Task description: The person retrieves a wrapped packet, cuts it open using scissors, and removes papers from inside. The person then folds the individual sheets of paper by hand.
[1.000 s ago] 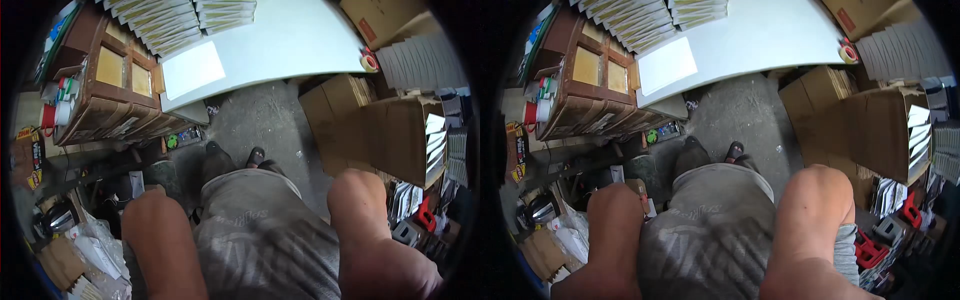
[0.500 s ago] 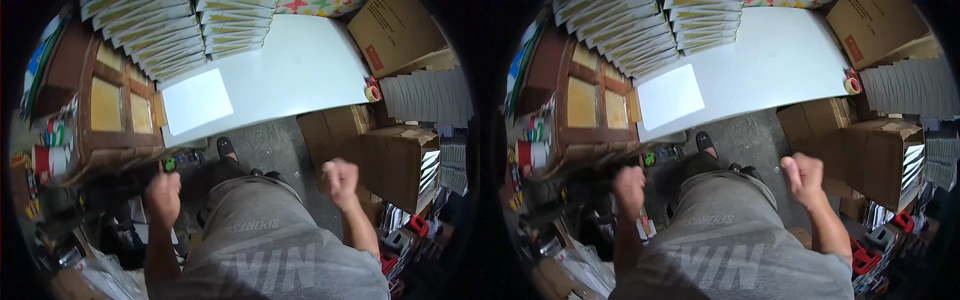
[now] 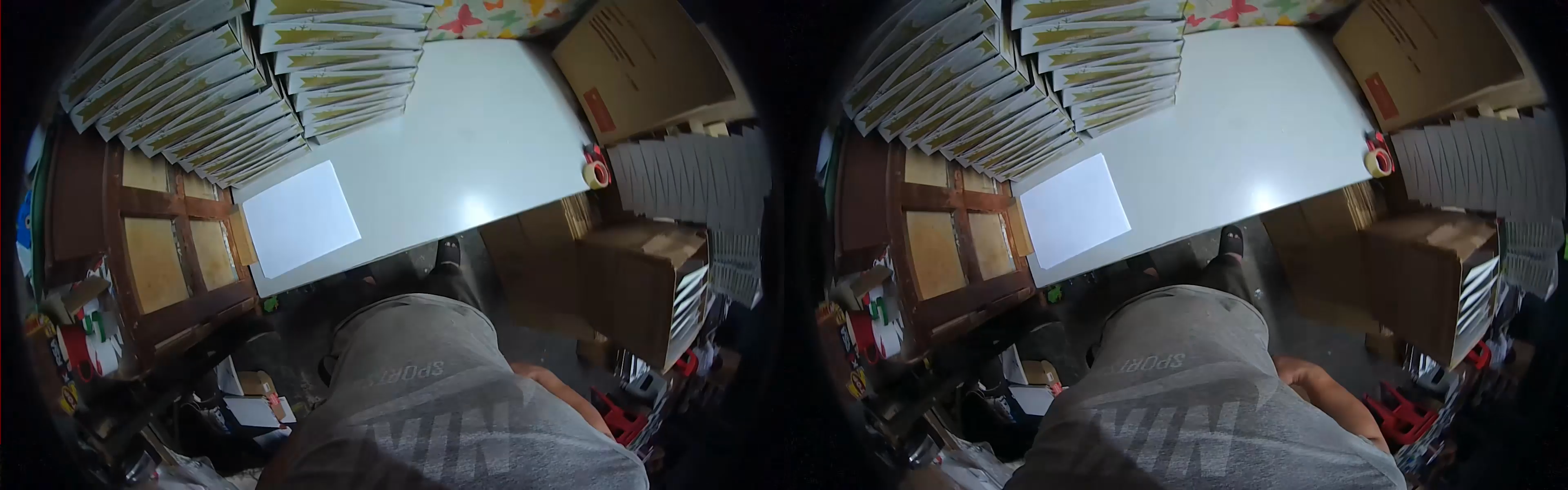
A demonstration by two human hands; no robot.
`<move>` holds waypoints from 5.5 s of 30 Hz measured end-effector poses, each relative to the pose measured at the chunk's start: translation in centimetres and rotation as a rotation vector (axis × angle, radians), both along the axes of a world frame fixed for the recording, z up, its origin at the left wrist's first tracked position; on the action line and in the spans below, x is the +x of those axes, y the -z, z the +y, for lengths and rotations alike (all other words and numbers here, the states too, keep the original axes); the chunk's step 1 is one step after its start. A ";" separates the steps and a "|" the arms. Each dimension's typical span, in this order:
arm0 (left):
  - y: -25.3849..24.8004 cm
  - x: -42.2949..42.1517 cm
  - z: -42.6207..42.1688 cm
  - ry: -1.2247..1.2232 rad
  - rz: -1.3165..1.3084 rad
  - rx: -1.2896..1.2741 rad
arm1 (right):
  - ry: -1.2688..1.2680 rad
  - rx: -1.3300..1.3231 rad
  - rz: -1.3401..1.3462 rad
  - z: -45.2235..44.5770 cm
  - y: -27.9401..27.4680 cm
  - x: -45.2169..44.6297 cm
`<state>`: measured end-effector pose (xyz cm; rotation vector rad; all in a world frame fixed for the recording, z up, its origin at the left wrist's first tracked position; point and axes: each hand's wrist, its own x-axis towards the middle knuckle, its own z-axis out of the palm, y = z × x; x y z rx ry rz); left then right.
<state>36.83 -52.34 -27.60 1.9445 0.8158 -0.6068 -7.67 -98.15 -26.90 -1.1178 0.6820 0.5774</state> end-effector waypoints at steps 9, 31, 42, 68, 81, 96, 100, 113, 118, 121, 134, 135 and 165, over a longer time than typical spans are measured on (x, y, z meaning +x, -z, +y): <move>-2.5 -9.9 -9.0 0.351 0.598 0.214 | -0.213 0.091 0.022 -11.5 3.9 -2.3; -11.2 -9.7 -10.1 0.867 0.767 -0.330 | -0.277 0.211 0.266 -13.8 4.7 -6.2; -6.6 -2.4 -2.6 1.387 0.161 -0.489 | -0.483 0.068 0.303 -14.3 5.0 -2.9; -7.2 5.2 -28.5 1.351 0.137 -0.151 | -0.096 -0.599 0.037 -14.6 -5.5 20.4; 1.9 13.5 -31.4 1.069 -0.425 0.182 | -0.402 -1.029 -0.153 -16.4 1.1 33.5; 10.1 20.2 -30.7 0.606 -0.439 0.514 | 0.087 -1.018 -0.093 -8.5 9.8 49.8; 10.2 17.2 -32.5 0.712 -0.557 0.516 | 0.128 -1.073 -0.028 -9.5 7.9 46.6; 8.8 5.4 -51.4 1.024 -0.428 0.148 | 0.331 -0.952 0.164 -28.2 6.4 28.4; 9.0 1.3 -55.4 0.906 -0.579 0.284 | 0.251 -0.914 -0.004 -31.1 7.5 24.0; 9.2 0.4 -55.7 0.857 -0.674 0.368 | 0.235 -0.904 -0.102 -31.3 7.9 22.9; 2.8 4.3 -56.9 0.626 -0.047 -0.332 | 0.650 -0.472 0.022 -30.9 4.9 24.2; 2.2 4.8 -57.0 0.609 0.013 -0.421 | 0.674 -0.449 0.019 -31.0 4.9 24.6; 5.7 3.7 -56.9 1.117 -0.426 0.314 | 0.380 -0.952 0.068 -30.5 6.3 26.0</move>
